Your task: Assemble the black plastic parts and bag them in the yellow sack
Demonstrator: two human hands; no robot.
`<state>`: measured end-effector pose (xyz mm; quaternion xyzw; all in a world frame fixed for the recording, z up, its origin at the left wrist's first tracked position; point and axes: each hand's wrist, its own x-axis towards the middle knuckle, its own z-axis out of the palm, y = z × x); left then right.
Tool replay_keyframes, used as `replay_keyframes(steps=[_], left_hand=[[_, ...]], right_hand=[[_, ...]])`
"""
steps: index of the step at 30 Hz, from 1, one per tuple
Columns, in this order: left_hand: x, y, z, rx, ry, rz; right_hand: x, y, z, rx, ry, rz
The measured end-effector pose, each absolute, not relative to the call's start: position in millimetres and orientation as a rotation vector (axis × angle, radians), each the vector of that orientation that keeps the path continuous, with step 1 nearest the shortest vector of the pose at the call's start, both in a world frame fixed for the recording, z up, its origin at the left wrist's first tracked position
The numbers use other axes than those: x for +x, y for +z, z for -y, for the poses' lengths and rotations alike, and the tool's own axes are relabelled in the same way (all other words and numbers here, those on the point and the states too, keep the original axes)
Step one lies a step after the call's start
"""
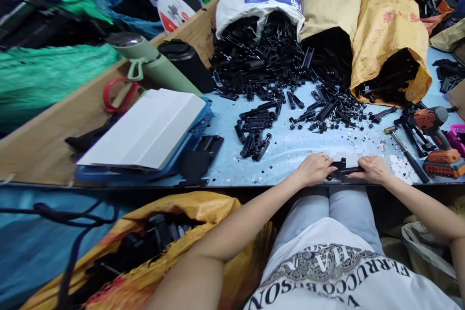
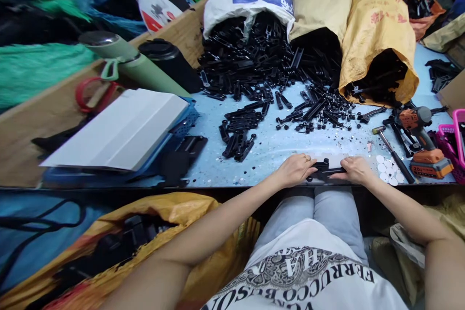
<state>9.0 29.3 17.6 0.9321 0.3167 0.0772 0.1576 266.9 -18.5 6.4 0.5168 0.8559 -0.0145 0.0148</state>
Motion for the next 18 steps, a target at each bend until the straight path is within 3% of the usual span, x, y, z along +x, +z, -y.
replay_keyframes(steps=[6,11,18], left_hand=[[8,19,-30,2.398,0.200,-1.037],[20,15,-17,2.494,0.112,-1.433],[23,29,-11,2.527,0.144,-1.418]], right_hand=[[261,23,22,1.414,-0.373,-2.816],[226,47,28,1.599,-0.118,-2.512],[205,71,19,1.244,0.029,-2.819]])
